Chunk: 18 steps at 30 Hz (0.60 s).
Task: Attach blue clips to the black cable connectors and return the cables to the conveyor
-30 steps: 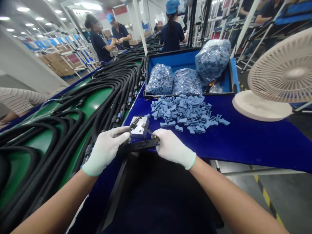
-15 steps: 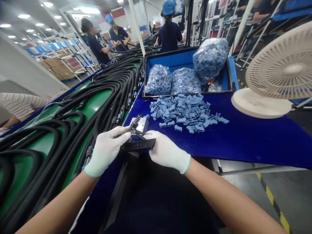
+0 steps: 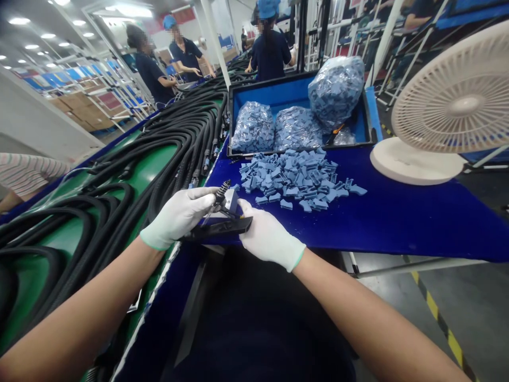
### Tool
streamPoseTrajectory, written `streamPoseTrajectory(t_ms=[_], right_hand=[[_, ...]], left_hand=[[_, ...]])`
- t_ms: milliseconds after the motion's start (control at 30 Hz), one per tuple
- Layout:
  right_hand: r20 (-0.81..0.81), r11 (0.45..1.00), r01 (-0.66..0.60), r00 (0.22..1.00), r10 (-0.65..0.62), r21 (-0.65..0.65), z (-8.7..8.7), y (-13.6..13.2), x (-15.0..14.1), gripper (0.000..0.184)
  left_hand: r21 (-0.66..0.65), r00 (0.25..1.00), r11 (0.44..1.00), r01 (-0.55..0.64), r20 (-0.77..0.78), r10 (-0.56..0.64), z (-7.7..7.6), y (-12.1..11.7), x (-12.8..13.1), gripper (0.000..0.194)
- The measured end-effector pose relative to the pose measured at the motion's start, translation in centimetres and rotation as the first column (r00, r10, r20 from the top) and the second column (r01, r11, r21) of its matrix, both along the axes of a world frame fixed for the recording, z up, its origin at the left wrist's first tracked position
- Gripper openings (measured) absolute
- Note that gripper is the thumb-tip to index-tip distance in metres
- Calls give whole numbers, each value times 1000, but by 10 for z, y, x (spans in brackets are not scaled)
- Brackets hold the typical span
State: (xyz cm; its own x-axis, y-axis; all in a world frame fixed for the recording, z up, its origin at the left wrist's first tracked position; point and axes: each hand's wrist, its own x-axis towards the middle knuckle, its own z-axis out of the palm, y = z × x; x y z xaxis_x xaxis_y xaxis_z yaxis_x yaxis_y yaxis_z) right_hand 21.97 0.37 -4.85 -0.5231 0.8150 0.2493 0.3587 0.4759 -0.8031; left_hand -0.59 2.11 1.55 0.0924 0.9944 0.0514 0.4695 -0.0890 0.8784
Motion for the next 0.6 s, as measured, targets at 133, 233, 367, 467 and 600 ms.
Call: streamPoseTrajectory(t_ms=[133, 233, 367, 467, 600], right_hand=[[48, 998, 21, 999, -18, -58, -13, 8, -4, 4], [43, 996, 84, 996, -83, -22, -28, 17, -12, 13], [67, 995, 99, 993, -98, -14, -35, 21, -17, 14], [80, 998, 61, 995, -60, -2, -27, 19, -10, 14], [240, 996, 44, 969, -62, 79, -10, 13, 11, 23]], left_hand=[[-4, 989, 1000, -14, -150, 13, 1, -3, 1, 45], [66, 976, 995, -70, -202, 82, -3, -5, 3, 41], [110, 969, 991, -71, -227, 94, -3, -4, 9, 38], [119, 964, 991, -59, -253, 88, 1, -3, 17, 37], [95, 962, 983, -155, -211, 172, 4, -3, 27, 35]])
